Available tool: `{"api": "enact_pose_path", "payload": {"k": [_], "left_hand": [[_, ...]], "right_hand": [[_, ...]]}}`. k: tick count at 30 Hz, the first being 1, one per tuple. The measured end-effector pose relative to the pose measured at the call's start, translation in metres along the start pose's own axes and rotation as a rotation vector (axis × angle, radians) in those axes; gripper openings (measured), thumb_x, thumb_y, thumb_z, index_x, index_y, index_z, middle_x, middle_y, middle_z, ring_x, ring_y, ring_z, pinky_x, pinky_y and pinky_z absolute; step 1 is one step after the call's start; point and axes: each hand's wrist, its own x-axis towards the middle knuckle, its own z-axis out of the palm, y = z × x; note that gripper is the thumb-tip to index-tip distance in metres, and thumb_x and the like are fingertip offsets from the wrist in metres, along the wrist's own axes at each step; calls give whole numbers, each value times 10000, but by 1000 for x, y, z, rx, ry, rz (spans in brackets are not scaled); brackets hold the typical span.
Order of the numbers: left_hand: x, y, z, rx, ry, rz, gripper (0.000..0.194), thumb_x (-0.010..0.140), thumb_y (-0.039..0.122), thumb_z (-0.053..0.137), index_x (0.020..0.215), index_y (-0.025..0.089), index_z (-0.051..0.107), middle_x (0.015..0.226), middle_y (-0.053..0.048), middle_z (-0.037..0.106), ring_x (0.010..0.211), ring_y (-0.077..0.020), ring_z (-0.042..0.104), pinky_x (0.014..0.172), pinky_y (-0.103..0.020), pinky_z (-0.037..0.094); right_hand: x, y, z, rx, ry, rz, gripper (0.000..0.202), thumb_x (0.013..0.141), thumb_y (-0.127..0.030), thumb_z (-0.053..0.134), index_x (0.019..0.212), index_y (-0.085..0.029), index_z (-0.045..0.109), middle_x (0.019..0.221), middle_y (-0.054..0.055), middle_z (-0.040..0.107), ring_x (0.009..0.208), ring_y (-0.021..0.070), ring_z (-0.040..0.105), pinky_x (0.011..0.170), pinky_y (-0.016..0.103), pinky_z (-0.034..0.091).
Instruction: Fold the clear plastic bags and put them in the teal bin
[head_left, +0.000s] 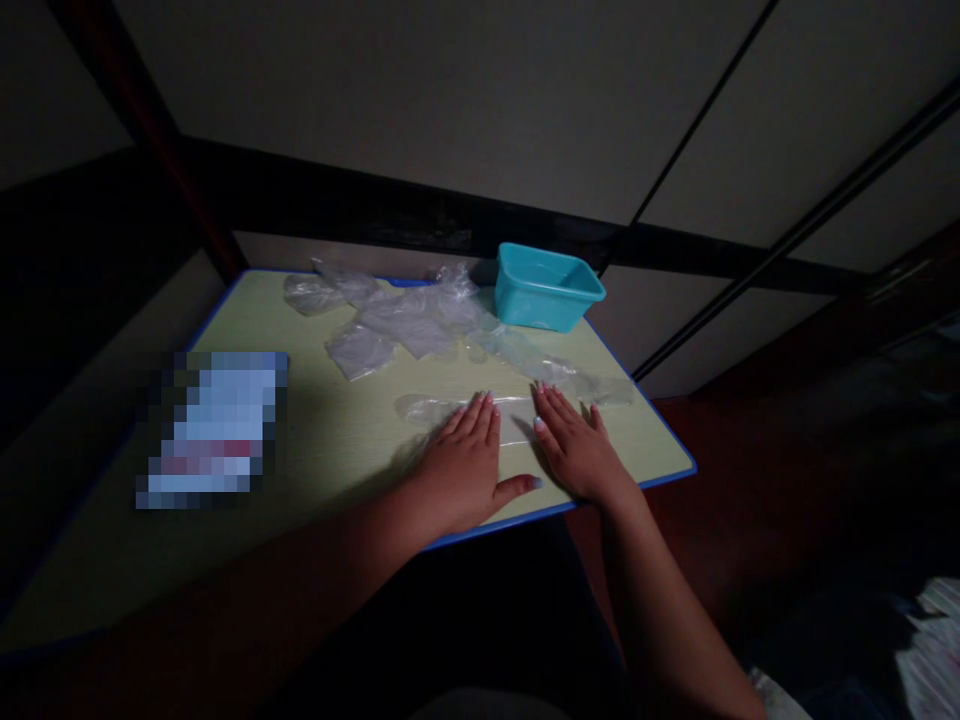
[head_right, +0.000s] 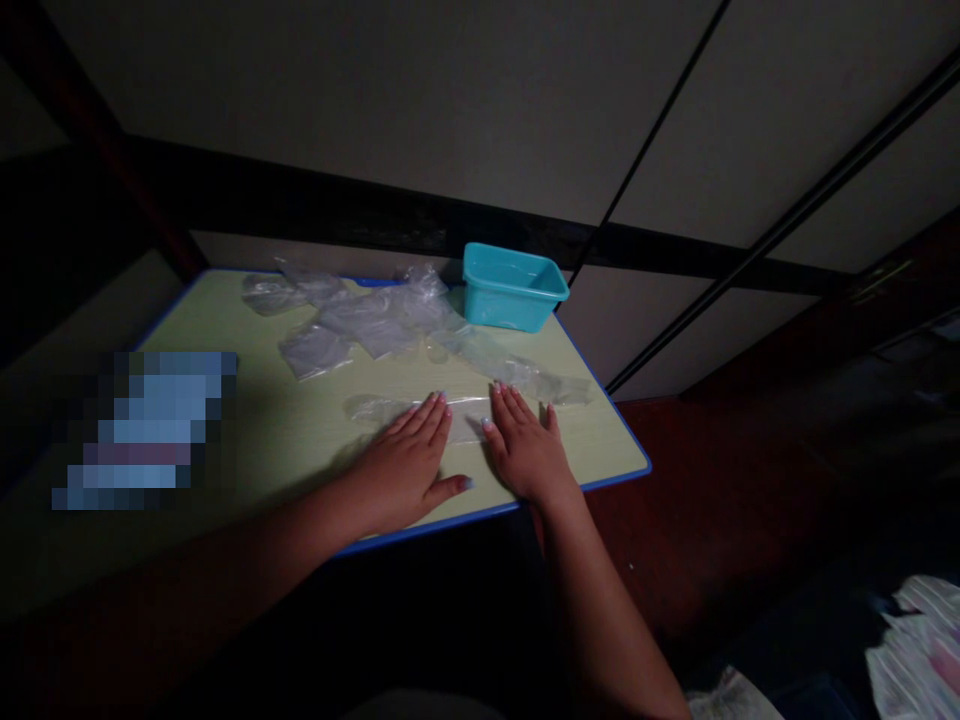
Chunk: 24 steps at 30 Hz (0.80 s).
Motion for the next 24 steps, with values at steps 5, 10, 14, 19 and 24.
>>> {"api": "enact_pose_path", "payload": {"k": [5, 10, 14, 19, 24], "left_hand": [[1, 1, 0, -12, -12, -9, 958, 838, 738, 209, 1404, -29, 314, 1501, -244, 214, 1415, -305, 134, 1148, -411, 141], [2, 0, 0, 0, 43, 3, 929, 837, 734, 242, 1405, 3, 329, 1491, -234, 262, 1411, -306, 165, 1142, -431, 151], [2, -3, -12, 2, 152, 91, 814, 879, 656, 297, 1412, 41, 328, 1497, -204, 280, 1413, -288, 175, 1145, -452, 129], [2, -20, -32, -81, 363, 101, 563, 932, 447, 348, 1394, 125, 366, 1448, -145, 402, 1370, -253, 295, 1138, -472, 135], [5, -49, -46, -133, 551, -58, 393, 923, 376, 356, 1155, 139, 566, 1209, -130, 591, 1165, -253, 501, 1016, -425, 350]], "right_hand": [[0, -2, 2, -38, -11, 5, 554, 972, -392, 176, 1495, -227, 99, 1545, 17, 152, 1423, 167, 138, 1125, 534, 119], [1, -1, 2, -37, -10, 4, 561, 971, -406, 150, 1496, -217, 91, 1546, 8, 137, 1424, 154, 130, 1126, 525, 126], [2, 0, 3, -42, -11, -1, 567, 970, -410, 137, 1497, -206, 98, 1548, 15, 136, 1425, 154, 124, 1126, 516, 135], [2, 0, 5, -32, -1, -5, 573, 968, -420, 115, 1496, -198, 93, 1549, 7, 130, 1424, 150, 130, 1125, 523, 144], [3, 1, 6, -16, 10, -10, 579, 964, -423, 122, 1494, -191, 99, 1548, 8, 128, 1423, 149, 133, 1121, 537, 138]]}}
